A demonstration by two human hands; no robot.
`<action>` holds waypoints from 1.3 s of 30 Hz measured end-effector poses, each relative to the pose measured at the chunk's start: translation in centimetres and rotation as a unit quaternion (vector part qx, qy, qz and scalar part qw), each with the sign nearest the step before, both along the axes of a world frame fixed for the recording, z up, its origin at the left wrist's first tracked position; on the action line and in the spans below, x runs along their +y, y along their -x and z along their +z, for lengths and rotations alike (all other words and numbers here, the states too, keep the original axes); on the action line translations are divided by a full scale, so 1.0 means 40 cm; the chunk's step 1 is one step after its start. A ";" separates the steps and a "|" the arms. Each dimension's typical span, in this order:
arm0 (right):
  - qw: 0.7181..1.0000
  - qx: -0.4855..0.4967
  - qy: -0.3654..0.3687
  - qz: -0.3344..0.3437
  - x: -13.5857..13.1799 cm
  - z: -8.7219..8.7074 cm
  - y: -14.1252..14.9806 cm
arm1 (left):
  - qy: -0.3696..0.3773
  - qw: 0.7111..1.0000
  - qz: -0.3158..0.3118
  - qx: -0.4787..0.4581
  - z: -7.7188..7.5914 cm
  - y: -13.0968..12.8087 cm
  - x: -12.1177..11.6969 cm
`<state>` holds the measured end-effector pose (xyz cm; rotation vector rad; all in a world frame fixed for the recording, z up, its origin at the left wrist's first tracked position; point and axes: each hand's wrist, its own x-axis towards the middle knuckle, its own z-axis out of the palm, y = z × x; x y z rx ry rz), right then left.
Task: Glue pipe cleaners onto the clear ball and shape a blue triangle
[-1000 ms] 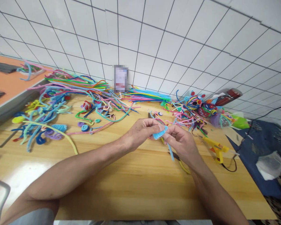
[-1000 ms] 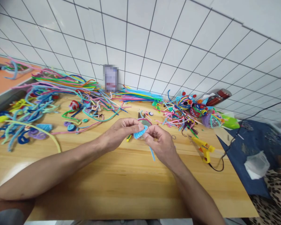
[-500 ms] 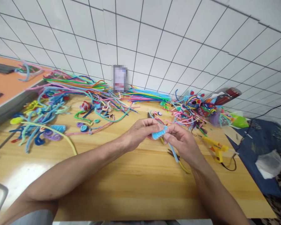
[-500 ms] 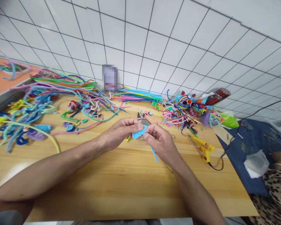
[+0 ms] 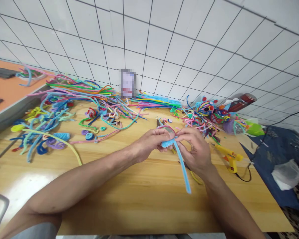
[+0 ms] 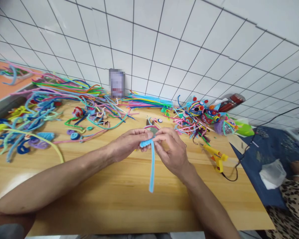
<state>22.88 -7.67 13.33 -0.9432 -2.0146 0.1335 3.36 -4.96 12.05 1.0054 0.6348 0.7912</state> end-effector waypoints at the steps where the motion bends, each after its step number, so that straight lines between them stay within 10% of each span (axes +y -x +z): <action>1: 1.000 0.012 0.024 -0.003 -0.001 -0.002 0.000 | -0.022 1.000 0.010 0.017 0.002 0.001 -0.001; 8: 0.969 0.139 0.202 -0.023 -0.001 -0.019 0.001 | -0.128 0.989 0.052 0.056 0.017 0.010 -0.012; 20: 0.951 0.199 0.238 0.008 -0.002 -0.012 0.006 | -0.191 0.978 0.051 0.071 -0.006 0.001 -0.011; 27: 0.992 0.087 0.093 0.007 0.000 -0.010 0.008 | -0.266 0.951 0.078 0.135 -0.010 -0.001 -0.020; 33: 0.987 -0.062 -0.151 -0.001 -0.009 -0.016 0.009 | -0.191 0.970 0.129 0.078 -0.012 -0.003 -0.017; 39: 0.975 -0.078 -0.205 -0.036 -0.012 -0.022 -0.006 | -0.115 0.986 0.121 -0.001 0.010 0.006 -0.015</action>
